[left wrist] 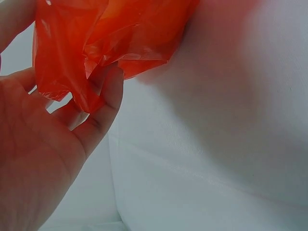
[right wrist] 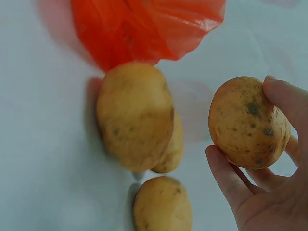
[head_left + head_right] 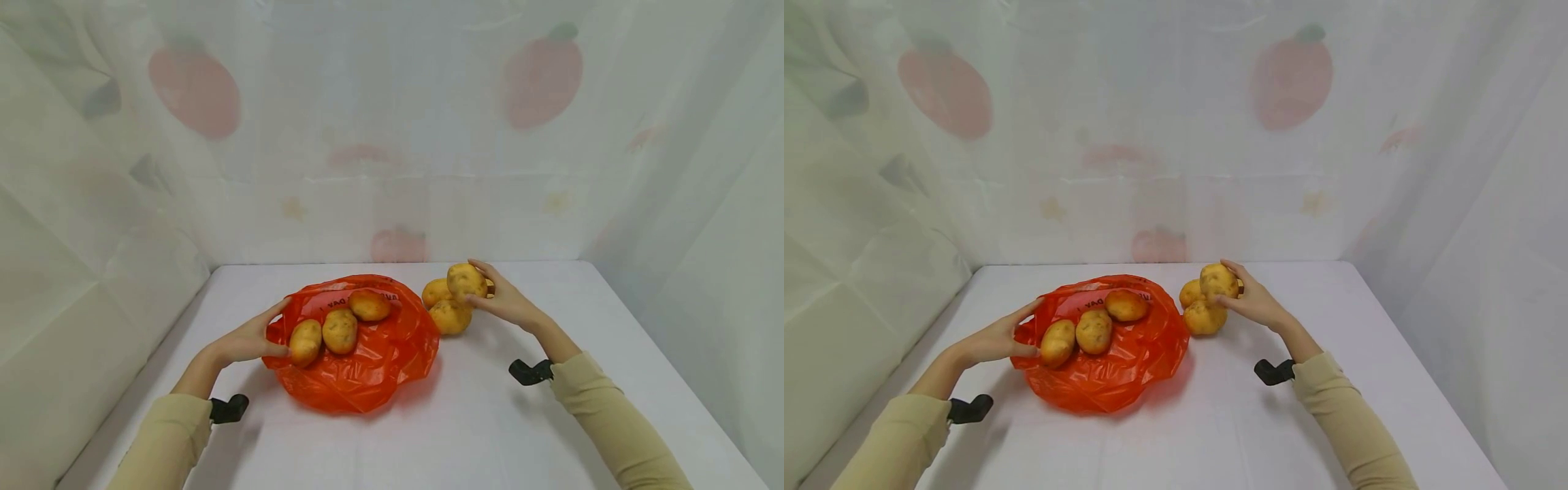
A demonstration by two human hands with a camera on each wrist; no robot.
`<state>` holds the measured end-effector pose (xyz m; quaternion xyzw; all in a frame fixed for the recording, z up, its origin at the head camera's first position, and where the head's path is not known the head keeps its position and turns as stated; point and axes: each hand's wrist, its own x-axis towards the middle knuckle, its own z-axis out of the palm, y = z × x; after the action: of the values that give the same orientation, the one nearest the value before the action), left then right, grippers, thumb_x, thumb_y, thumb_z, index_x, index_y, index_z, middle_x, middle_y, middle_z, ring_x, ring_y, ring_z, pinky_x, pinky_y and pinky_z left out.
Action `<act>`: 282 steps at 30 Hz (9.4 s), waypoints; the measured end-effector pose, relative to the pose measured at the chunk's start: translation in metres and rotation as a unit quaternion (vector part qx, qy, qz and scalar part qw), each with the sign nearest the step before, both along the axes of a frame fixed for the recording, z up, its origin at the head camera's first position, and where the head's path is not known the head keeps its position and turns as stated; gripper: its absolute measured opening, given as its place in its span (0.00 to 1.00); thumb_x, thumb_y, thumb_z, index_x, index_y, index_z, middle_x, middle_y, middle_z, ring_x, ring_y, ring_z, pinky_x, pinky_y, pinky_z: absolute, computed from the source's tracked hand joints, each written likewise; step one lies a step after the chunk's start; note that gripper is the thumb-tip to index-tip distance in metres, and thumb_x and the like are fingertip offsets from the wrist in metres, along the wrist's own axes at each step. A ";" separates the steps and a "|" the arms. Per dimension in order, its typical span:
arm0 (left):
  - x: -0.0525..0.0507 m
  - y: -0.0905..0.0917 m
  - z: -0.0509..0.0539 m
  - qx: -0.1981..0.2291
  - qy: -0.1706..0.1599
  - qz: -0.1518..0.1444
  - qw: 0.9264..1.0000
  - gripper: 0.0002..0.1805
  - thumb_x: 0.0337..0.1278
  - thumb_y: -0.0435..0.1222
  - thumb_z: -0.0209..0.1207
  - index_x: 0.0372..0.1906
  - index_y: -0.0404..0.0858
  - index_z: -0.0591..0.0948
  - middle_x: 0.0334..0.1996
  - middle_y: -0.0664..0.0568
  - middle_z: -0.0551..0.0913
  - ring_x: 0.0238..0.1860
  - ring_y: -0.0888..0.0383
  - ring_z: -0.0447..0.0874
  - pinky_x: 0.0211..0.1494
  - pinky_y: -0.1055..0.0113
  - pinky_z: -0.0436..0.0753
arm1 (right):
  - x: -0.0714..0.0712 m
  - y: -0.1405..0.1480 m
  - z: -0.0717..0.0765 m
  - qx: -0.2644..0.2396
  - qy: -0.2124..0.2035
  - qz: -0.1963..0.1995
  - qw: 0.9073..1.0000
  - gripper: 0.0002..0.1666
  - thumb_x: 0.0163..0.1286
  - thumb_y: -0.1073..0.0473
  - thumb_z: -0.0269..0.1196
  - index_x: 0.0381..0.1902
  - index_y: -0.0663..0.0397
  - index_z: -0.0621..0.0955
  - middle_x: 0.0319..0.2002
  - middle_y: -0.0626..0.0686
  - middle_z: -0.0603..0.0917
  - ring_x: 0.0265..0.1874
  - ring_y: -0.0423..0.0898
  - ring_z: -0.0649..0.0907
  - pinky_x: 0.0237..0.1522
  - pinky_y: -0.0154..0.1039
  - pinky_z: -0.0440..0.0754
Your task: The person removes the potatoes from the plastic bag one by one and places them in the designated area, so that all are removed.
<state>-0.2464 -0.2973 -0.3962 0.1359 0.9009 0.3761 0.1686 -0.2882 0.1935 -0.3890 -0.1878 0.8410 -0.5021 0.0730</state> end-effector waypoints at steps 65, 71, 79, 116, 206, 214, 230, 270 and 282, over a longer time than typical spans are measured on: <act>0.003 0.001 0.000 0.008 -0.003 -0.001 1.000 0.55 0.44 0.40 0.66 0.73 0.43 0.43 0.71 0.39 0.47 0.69 0.38 0.46 0.64 0.36 0.55 | 0.017 0.045 -0.066 0.067 -0.045 -0.046 0.996 0.45 0.64 0.47 0.59 0.72 0.50 0.50 0.68 0.68 0.53 0.60 0.69 0.65 0.54 0.59 0.71; 0.003 0.001 0.001 0.007 -0.004 0.002 1.000 0.55 0.44 0.40 0.66 0.73 0.44 0.43 0.71 0.39 0.46 0.69 0.38 0.46 0.64 0.36 0.55 | 0.017 0.045 -0.066 0.073 -0.049 -0.046 0.995 0.45 0.65 0.45 0.58 0.72 0.49 0.50 0.68 0.68 0.53 0.60 0.68 0.65 0.54 0.59 0.71; 0.003 0.000 0.001 0.005 -0.006 0.002 1.000 0.55 0.44 0.40 0.66 0.73 0.45 0.43 0.71 0.39 0.47 0.69 0.38 0.46 0.64 0.35 0.54 | 0.017 0.046 -0.064 0.069 -0.041 -0.045 0.996 0.45 0.65 0.46 0.58 0.71 0.51 0.50 0.68 0.68 0.54 0.60 0.68 0.65 0.55 0.60 0.69; 0.002 0.000 0.000 0.000 -0.008 0.004 1.000 0.55 0.44 0.41 0.66 0.73 0.45 0.43 0.71 0.39 0.48 0.68 0.38 0.47 0.63 0.36 0.58 | 0.025 0.000 -0.012 0.026 0.170 -0.057 0.983 0.26 0.65 0.62 0.59 0.59 0.63 0.70 0.56 0.63 0.74 0.55 0.60 0.74 0.54 0.56 0.74; 0.004 0.006 0.007 -0.015 -0.023 0.007 1.000 0.56 0.43 0.42 0.67 0.73 0.46 0.42 0.70 0.39 0.48 0.68 0.37 0.49 0.61 0.37 0.62 | -0.012 -0.218 -0.013 0.170 0.089 0.166 0.967 0.33 0.64 0.48 0.59 0.66 0.47 0.66 0.59 0.53 0.74 0.52 0.47 0.75 0.55 0.39 0.72; 0.004 0.005 0.007 -0.012 -0.028 0.009 0.999 0.57 0.43 0.42 0.67 0.73 0.46 0.42 0.70 0.39 0.49 0.67 0.38 0.51 0.61 0.39 0.65 | -0.010 -0.223 -0.024 0.199 0.098 0.161 0.962 0.34 0.64 0.47 0.59 0.65 0.53 0.67 0.60 0.52 0.72 0.60 0.47 0.70 0.62 0.41 0.68; 0.005 0.006 0.006 -0.005 -0.024 0.004 1.000 0.56 0.42 0.41 0.67 0.73 0.46 0.43 0.70 0.40 0.49 0.68 0.38 0.47 0.62 0.37 0.60 | -0.001 -0.232 -0.034 0.211 0.088 0.151 0.962 0.39 0.58 0.48 0.63 0.65 0.52 0.65 0.57 0.56 0.70 0.54 0.46 0.71 0.54 0.37 0.72; 0.003 0.003 0.006 -0.004 -0.025 0.003 1.000 0.55 0.44 0.39 0.67 0.73 0.47 0.43 0.70 0.40 0.51 0.67 0.38 0.51 0.59 0.40 0.68 | 0.015 -0.198 0.019 0.190 0.141 0.194 0.952 0.38 0.59 0.48 0.64 0.66 0.40 0.64 0.61 0.50 0.66 0.55 0.43 0.71 0.57 0.41 0.72; 0.003 0.002 0.005 -0.004 -0.022 0.002 1.000 0.55 0.44 0.40 0.66 0.73 0.47 0.43 0.71 0.40 0.49 0.68 0.38 0.49 0.60 0.39 0.65 | 0.019 -0.173 0.037 0.126 0.181 0.187 0.957 0.39 0.58 0.49 0.65 0.66 0.39 0.64 0.62 0.47 0.65 0.56 0.40 0.68 0.52 0.37 0.74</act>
<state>-0.2437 -0.2951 -0.3912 0.1247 0.8988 0.3757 0.1884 -0.2687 0.0209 -0.3525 -0.4191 0.8463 -0.3271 0.0352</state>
